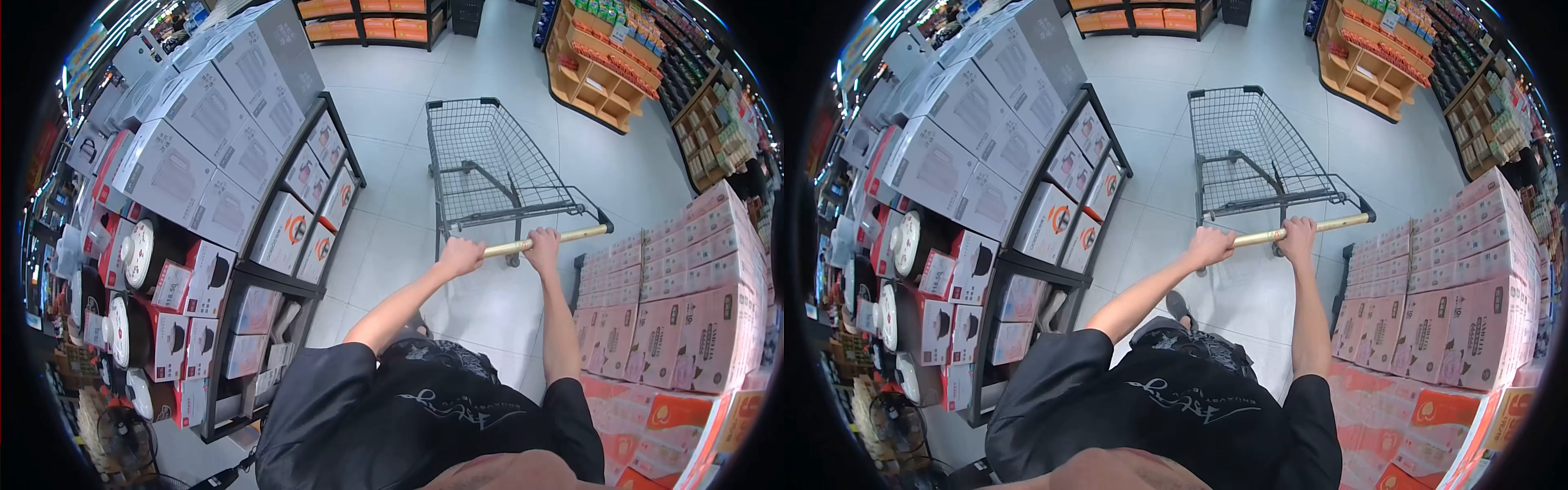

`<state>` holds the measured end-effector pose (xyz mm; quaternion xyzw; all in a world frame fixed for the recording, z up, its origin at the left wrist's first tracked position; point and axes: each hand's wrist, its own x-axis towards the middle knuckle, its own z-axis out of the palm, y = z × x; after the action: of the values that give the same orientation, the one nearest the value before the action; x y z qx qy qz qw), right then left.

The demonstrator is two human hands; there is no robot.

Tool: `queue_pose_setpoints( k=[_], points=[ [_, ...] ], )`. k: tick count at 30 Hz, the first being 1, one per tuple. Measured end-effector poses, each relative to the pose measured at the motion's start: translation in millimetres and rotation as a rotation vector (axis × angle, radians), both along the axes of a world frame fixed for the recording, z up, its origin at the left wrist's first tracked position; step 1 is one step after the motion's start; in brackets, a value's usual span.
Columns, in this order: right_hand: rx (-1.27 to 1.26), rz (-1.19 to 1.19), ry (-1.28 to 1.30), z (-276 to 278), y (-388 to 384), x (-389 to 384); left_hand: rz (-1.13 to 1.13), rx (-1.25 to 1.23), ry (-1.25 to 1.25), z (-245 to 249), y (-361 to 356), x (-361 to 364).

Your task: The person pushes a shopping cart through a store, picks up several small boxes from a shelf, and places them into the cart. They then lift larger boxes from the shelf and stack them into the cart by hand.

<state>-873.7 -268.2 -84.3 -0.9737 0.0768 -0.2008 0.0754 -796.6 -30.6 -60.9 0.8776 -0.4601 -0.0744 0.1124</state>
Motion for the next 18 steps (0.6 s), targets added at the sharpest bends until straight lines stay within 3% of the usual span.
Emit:
queue_pose_setpoints(
  k=[6,14,18],
  points=[
    [0.002,0.009,-0.035,0,14,-42,-0.008,0.016,0.002,2,16,-41],
    [0.034,0.004,-0.096,9,-20,-36,-0.062,-0.05,0.013,-6,-25,-25],
    [0.036,0.03,-0.056,10,-10,-57,-0.059,-0.072,0.075,-8,-12,-53]
  ],
)
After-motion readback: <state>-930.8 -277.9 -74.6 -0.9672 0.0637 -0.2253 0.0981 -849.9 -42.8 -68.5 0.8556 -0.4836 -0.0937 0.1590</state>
